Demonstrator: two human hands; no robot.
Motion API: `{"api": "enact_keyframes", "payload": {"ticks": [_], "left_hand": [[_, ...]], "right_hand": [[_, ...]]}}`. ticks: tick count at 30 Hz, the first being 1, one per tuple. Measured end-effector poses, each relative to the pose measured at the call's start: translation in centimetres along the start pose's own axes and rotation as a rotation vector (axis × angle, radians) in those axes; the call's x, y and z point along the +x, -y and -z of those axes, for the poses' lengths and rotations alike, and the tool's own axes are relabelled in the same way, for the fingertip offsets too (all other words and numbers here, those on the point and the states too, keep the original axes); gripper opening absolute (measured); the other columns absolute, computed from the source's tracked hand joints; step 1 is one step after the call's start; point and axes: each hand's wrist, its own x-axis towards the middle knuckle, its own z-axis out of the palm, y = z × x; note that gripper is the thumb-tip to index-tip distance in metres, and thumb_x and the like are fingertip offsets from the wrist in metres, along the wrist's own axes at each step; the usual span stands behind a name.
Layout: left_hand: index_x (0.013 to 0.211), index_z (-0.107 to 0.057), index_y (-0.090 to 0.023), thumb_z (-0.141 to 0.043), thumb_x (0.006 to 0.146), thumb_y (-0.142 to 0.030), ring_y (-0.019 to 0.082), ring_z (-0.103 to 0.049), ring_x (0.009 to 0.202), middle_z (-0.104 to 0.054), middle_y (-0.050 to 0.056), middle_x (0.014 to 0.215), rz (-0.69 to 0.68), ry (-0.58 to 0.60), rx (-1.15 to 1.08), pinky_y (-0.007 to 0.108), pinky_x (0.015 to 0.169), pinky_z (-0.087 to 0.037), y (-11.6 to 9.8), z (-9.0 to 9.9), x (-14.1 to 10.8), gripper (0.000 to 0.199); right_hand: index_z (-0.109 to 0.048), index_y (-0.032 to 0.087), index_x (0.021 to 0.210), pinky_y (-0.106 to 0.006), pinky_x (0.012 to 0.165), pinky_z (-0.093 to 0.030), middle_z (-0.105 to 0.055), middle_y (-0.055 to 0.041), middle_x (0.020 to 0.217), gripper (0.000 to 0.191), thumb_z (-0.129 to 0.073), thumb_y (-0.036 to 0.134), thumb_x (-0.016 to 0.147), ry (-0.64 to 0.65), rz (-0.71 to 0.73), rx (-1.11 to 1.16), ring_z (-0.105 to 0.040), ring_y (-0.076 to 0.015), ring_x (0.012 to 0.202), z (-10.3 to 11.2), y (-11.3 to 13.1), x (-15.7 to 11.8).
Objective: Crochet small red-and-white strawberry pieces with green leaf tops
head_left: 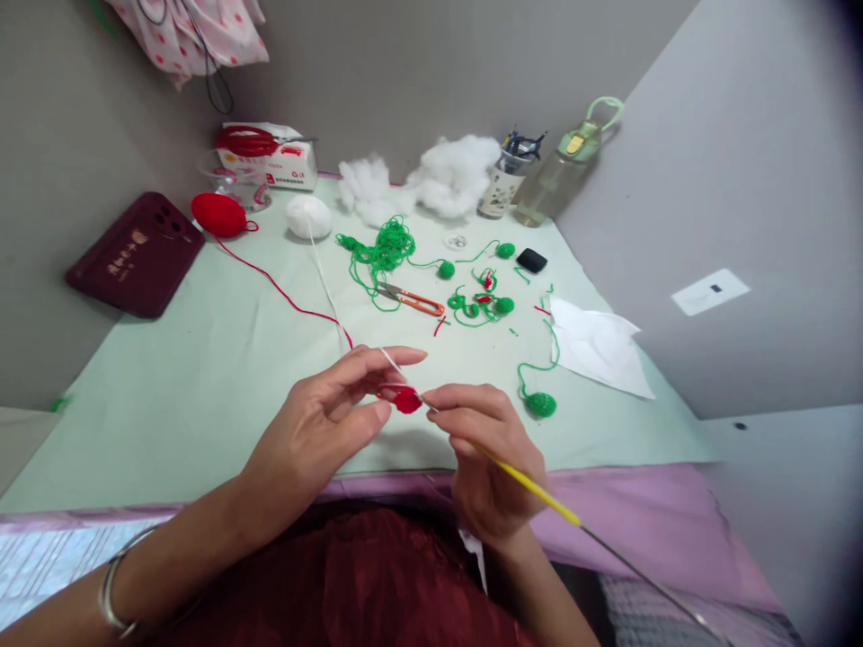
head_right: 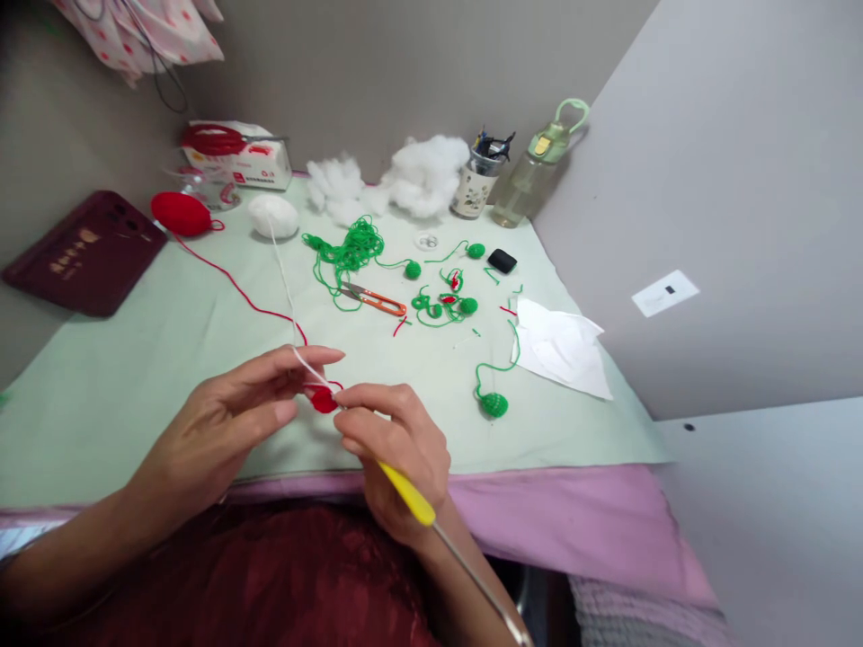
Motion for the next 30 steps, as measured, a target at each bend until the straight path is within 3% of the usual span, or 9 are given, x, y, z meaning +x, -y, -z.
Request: {"api": "enact_keyframes", "payload": {"ticks": [6,10,14,17,21,23,28,30], "left_hand": [[0.121,-0.079,-0.028,-0.081,0.086,-0.023,0.014,-0.066,0.092,-0.069,-0.002,0.093,-0.03,-0.156,0.03,0.025,0.092,-0.054,0.2,-1.1,0.2,0.036],[0.118,-0.08,-0.028,-0.083,0.084,-0.018,0.012,-0.064,0.084,-0.067,-0.004,0.083,-0.021,-0.169,-0.074,0.024,0.088,-0.052,0.1,-1.7,0.3,0.036],[0.123,-0.079,-0.028,-0.089,0.08,-0.024,0.012,-0.063,0.081,-0.069,-0.003,0.084,0.259,0.021,-0.411,0.024,0.08,-0.051,0.3,-1.4,0.5,0.045],[0.122,-0.081,-0.026,-0.09,0.079,-0.03,0.012,-0.062,0.079,-0.071,0.0,0.085,0.425,0.072,-0.577,0.024,0.078,-0.049,0.4,-0.7,0.8,0.044],[0.112,-0.085,-0.027,-0.089,0.08,-0.027,0.01,-0.059,0.078,-0.068,-0.002,0.081,0.341,-0.018,-0.493,0.021,0.077,-0.046,0.4,-0.3,0.9,0.033],[0.112,-0.085,-0.029,-0.089,0.08,-0.025,0.01,-0.059,0.081,-0.067,-0.003,0.083,0.263,-0.039,-0.448,0.021,0.079,-0.047,0.4,-0.6,0.9,0.033],[0.119,-0.082,-0.033,-0.088,0.082,-0.024,0.013,-0.064,0.089,-0.072,-0.002,0.089,0.197,0.02,-0.415,0.027,0.09,-0.051,0.8,-1.5,0.8,0.039],[0.119,-0.082,-0.031,-0.087,0.082,-0.025,0.014,-0.064,0.087,-0.072,-0.002,0.087,0.18,-0.003,-0.42,0.028,0.089,-0.051,1.0,-1.6,0.8,0.037]], "right_hand": [[-0.072,0.027,0.119,-0.035,0.071,-0.063,-0.077,-0.0084,0.11,0.026,-0.053,0.018,0.104,0.054,0.094,-0.222,-0.075,-0.0196,0.089,-0.1,-0.5,-0.9],[-0.072,0.031,0.128,-0.034,0.077,-0.062,-0.074,-0.0057,0.107,0.038,-0.061,0.01,0.098,0.04,0.092,-0.314,-0.073,-0.0198,0.094,0.0,-0.1,-1.2],[-0.072,0.031,0.134,-0.033,0.079,-0.063,-0.075,-0.0051,0.105,0.044,-0.068,0.01,0.095,0.1,0.133,-0.305,-0.073,-0.021,0.097,0.1,0.3,-0.9],[-0.074,0.031,0.126,-0.036,0.076,-0.063,-0.077,-0.0045,0.101,0.034,-0.062,0.013,0.099,0.027,-0.018,-0.116,-0.073,-0.0207,0.091,0.0,0.3,-0.1],[-0.077,0.026,0.105,-0.036,0.067,-0.06,-0.073,-0.0026,0.082,0.02,-0.058,0.02,0.103,-0.12,-0.287,0.201,-0.069,-0.019,0.077,-0.1,0.3,0.9],[-0.077,0.026,0.1,-0.034,0.064,-0.058,-0.07,-0.0016,0.079,0.018,-0.059,0.023,0.103,-0.132,-0.341,0.308,-0.068,-0.0179,0.072,-0.3,0.3,1.2],[-0.078,0.028,0.107,-0.036,0.081,-0.062,-0.078,-0.0031,0.096,0.021,-0.061,0.016,0.101,-0.046,-0.276,0.188,-0.073,-0.0196,0.095,-0.8,0.4,1.0],[-0.077,0.03,0.114,-0.035,0.08,-0.062,-0.078,-0.0027,0.1,0.027,-0.062,0.012,0.1,-0.022,-0.234,0.102,-0.073,-0.0188,0.095,-0.9,0.5,0.5]]}}
